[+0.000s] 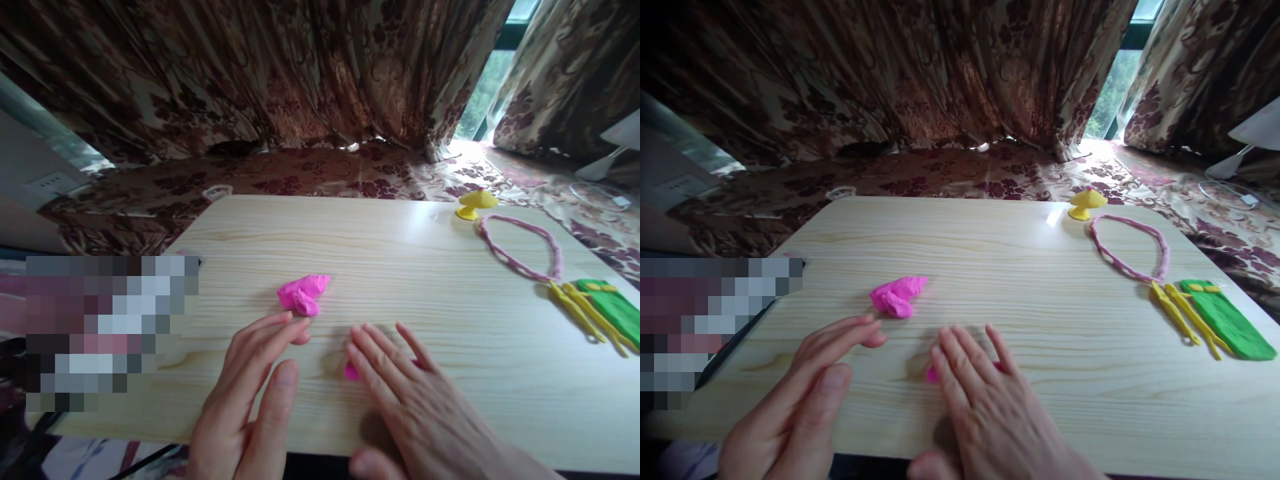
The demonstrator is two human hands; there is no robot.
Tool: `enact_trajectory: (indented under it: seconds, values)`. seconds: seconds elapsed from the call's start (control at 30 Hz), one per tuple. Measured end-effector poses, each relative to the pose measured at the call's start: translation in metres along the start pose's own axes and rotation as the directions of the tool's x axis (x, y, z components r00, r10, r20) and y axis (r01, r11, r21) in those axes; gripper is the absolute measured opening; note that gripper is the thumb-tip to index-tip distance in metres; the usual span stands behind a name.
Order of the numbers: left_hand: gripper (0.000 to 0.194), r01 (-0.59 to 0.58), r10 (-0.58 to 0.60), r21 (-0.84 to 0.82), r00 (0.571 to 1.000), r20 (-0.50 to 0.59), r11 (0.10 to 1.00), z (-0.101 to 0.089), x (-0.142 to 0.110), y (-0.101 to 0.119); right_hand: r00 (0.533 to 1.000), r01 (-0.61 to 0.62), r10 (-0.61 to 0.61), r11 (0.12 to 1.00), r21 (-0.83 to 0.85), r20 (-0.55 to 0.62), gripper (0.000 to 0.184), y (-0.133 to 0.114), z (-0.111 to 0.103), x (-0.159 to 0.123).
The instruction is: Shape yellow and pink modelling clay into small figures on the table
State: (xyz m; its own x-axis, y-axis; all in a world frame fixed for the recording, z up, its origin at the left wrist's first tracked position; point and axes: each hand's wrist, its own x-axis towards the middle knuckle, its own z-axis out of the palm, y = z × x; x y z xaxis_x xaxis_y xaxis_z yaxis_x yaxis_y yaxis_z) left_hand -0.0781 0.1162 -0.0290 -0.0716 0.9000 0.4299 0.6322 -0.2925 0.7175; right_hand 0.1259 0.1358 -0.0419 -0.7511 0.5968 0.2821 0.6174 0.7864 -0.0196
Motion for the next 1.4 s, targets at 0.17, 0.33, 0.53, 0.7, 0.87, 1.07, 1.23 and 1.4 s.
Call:
enact_trajectory:
  seconds: [0.17,0.33,0.53,0.7,0.87,1.07,1.23,1.4]
  values:
    - [0.027,-0.013,0.013,-0.014,0.999,-0.033,1.0,-0.001,-0.001,0.003,1.0,0.019,-0.019,0.998,-0.059,-0.016,0.055,-0.003,0.002,-0.004]
    - [0.028,0.012,-0.012,0.015,1.0,-0.016,1.0,0.0,0.0,0.0,0.991,0.118,-0.125,0.986,-0.117,-0.052,0.042,-0.007,0.004,-0.013]
    - [0.028,-0.024,0.024,0.027,1.0,0.001,0.999,0.003,0.001,0.008,0.999,-0.042,0.042,0.999,-0.026,-0.007,0.06,0.002,0.002,0.0]
    - [0.029,0.016,-0.016,0.032,1.0,-0.014,0.999,0.006,0.002,0.007,0.986,0.128,-0.14,0.984,-0.127,-0.087,0.039,-0.008,0.006,-0.018]
    - [0.035,-0.102,0.093,0.059,0.987,0.132,0.993,0.015,0.003,0.002,0.982,-0.173,0.165,0.981,0.083,0.096,0.064,0.01,-0.003,0.006]
    - [0.036,-0.158,0.136,0.112,0.973,0.185,0.981,0.026,0.008,-0.003,0.948,-0.315,0.304,0.94,0.132,0.094,0.055,0.041,-0.016,-0.01]
    - [0.038,-0.228,0.18,0.208,0.957,0.229,0.951,0.042,0.014,-0.001,0.908,-0.406,0.416,0.901,0.156,-0.041,0.046,0.049,-0.003,-0.035]
    - [0.038,-0.279,0.205,0.302,0.945,0.255,0.911,0.052,0.024,0.007,0.901,-0.395,0.424,0.89,0.227,-0.092,0.033,0.044,0.006,-0.035]
